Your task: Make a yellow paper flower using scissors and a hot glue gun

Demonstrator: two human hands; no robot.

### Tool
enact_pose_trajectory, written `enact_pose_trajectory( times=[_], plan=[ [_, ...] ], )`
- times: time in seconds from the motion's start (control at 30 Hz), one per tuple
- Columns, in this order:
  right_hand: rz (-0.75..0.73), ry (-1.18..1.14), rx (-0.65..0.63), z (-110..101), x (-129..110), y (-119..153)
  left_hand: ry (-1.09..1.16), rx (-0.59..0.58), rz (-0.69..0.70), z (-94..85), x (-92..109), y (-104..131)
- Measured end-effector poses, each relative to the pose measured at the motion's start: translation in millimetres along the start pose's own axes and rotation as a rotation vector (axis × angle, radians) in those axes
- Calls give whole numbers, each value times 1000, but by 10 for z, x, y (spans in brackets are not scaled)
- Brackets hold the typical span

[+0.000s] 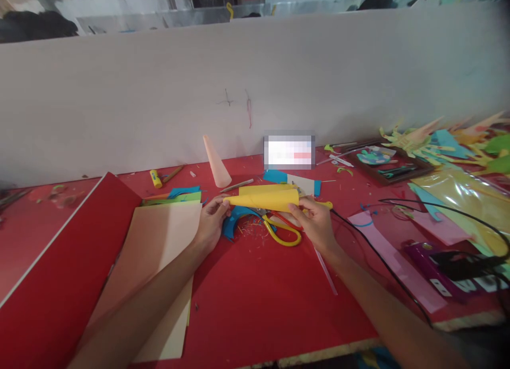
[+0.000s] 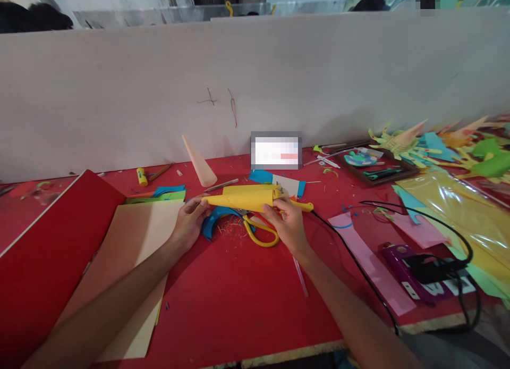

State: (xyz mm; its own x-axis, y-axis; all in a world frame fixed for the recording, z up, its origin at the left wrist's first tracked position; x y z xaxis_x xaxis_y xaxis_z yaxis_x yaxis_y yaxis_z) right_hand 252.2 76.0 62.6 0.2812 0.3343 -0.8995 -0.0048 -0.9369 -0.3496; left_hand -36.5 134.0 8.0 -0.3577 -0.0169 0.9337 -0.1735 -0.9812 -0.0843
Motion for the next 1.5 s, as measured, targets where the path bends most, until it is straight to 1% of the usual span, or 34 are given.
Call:
enact_pose_trajectory(
  times=[0.1,0.17,0.3,0.47,0.67,0.73,0.87,1.03,1.2,1.27,1.5],
  plan=[
    [22,-45,-13,30,31,15,-14,6,16,0,16,-1],
    [34,-60,14,9,58,27,-38,0,33,9,33,-2],
    [24,-14,79,-65,57,33,-53,-2,50,14,47,-1],
    [40,-67,64,-51,58,41,-58,19,31,9,45,8],
    [79,-165,171,-135,148,78,-154,-70,69,127,119,24],
    [97,-201,186,-148,196,68,-194,-90,84,154,141,30],
    [109,-178,149,-133,204,42,-218,-73,93,128,145,26],
    [-15,-19,68,-76,28,47,-27,20,17,-14,30,4],
    [-108,158,-5,32,-99,46,21,7,-4,-20,2,-5],
    [-111,159,-7,42,-107,40,19,7,-3,-13,8,-3],
    [-45,88,35,3,-47,7,-6,29,30,-4,51,8]
  ],
)
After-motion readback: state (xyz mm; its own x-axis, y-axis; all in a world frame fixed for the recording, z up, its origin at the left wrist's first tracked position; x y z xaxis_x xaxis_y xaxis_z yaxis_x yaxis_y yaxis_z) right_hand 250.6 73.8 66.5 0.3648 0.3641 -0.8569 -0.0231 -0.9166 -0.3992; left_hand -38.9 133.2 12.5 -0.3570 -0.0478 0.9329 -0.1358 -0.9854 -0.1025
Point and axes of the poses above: each hand's wrist, its own y-axis away from the middle knuckle, its own z-axis out of the palm, x = y × z, the point moved 9 cm from there along -y, towards the middle knuckle, and after that the axes turned 12 degrees about -x, right-handed, at the moved point
